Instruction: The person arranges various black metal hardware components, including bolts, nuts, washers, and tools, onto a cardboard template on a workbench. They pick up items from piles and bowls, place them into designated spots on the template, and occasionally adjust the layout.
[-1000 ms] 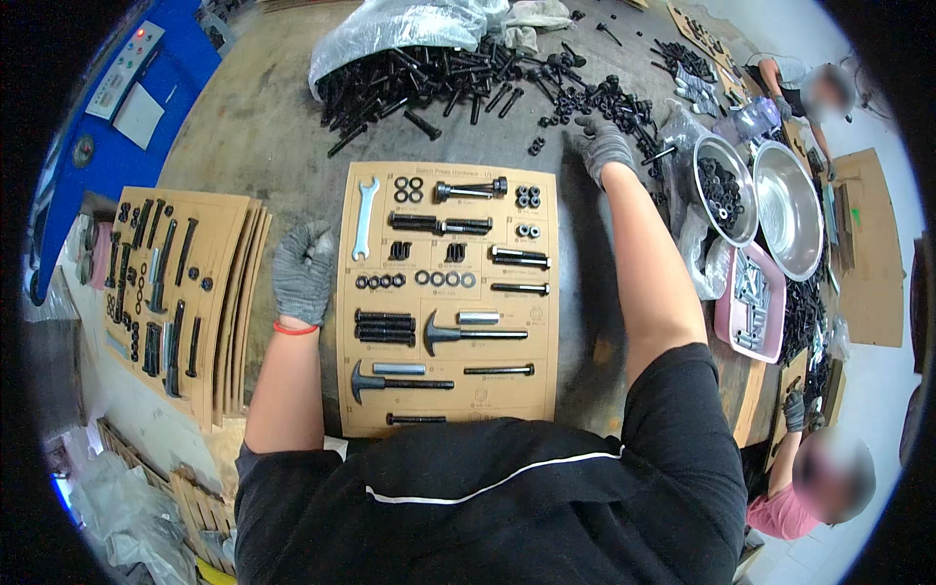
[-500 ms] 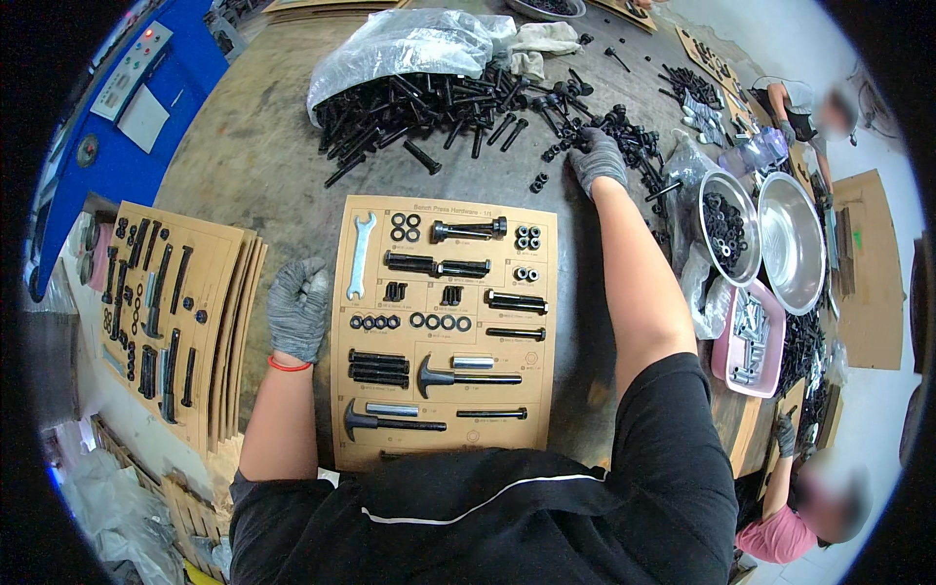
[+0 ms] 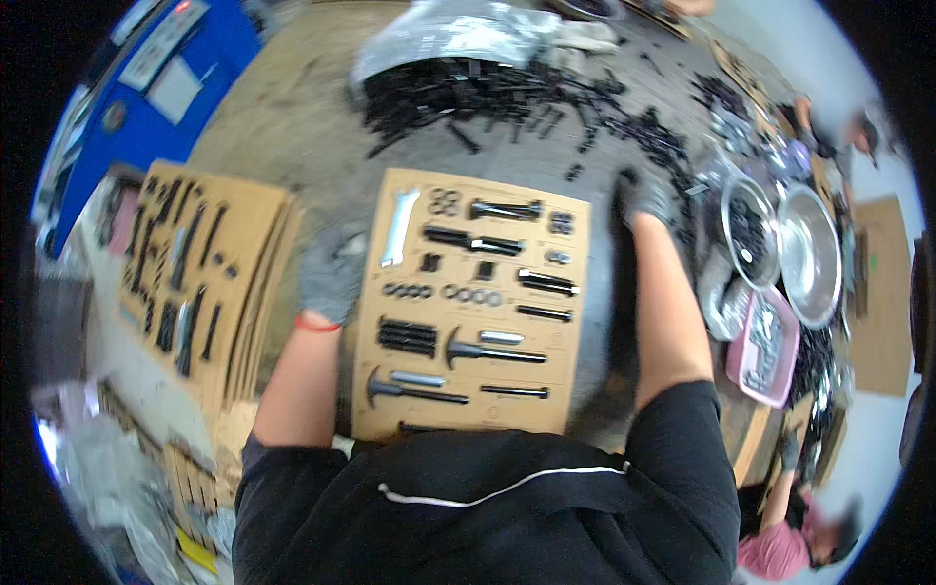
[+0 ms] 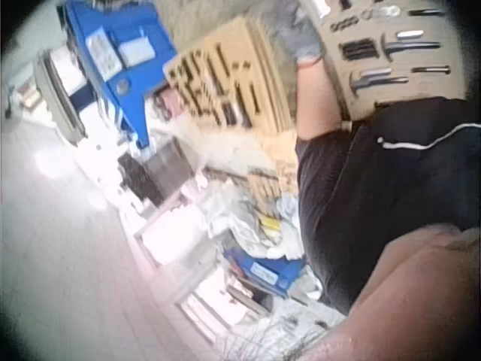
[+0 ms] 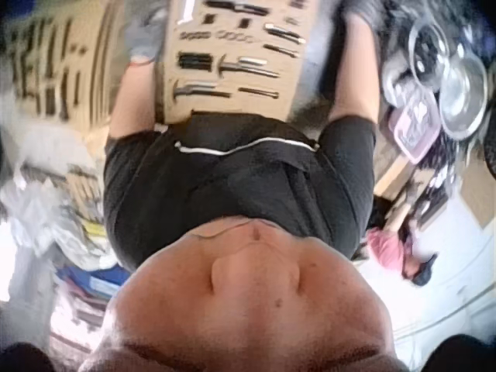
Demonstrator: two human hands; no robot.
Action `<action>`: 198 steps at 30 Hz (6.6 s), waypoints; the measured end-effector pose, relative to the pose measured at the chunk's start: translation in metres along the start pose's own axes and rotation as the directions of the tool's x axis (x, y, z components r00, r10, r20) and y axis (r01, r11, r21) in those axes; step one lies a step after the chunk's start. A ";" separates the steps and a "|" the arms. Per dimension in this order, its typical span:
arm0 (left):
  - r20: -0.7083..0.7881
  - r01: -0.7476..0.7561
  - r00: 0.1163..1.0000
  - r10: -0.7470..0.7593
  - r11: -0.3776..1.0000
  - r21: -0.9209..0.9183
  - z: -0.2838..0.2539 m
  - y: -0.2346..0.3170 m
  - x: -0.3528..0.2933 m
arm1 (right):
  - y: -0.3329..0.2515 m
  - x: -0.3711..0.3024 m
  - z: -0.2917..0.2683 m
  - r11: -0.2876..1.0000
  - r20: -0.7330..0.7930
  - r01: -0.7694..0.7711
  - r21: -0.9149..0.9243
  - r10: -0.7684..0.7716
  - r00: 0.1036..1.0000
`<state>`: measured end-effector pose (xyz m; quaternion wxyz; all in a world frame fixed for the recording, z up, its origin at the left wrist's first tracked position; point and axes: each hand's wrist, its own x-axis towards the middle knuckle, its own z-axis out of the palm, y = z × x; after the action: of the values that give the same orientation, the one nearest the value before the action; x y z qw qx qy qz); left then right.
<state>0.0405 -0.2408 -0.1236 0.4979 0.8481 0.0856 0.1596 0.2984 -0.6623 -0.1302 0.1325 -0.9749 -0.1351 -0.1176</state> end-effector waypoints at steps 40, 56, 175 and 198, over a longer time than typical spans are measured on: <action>-0.048 0.017 0.999 -0.020 0.999 -0.044 0.008 -0.034 0.007 | -0.129 -0.256 -0.070 0.975 0.122 -0.082 0.206 0.058 0.991; -0.050 0.024 0.998 -0.028 0.997 -0.068 0.010 -0.035 0.006 | -0.144 -0.250 -0.063 0.929 0.128 -0.158 0.335 0.121 0.984; 0.605 0.511 0.721 -0.339 -0.330 -0.794 -0.051 0.037 -0.254 | -0.113 -0.185 -0.090 0.982 0.108 0.033 0.188 -0.054 0.993; 0.561 0.540 0.811 -0.166 -0.157 -0.827 -0.047 0.002 -0.269 | -0.181 -0.149 -0.049 0.781 0.389 0.621 0.063 -0.592 0.706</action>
<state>-0.2277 -0.2850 -0.1502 0.9727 0.1838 0.1111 -0.0881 0.0964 -0.5428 -0.0830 0.0214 -0.8833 -0.4670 0.0361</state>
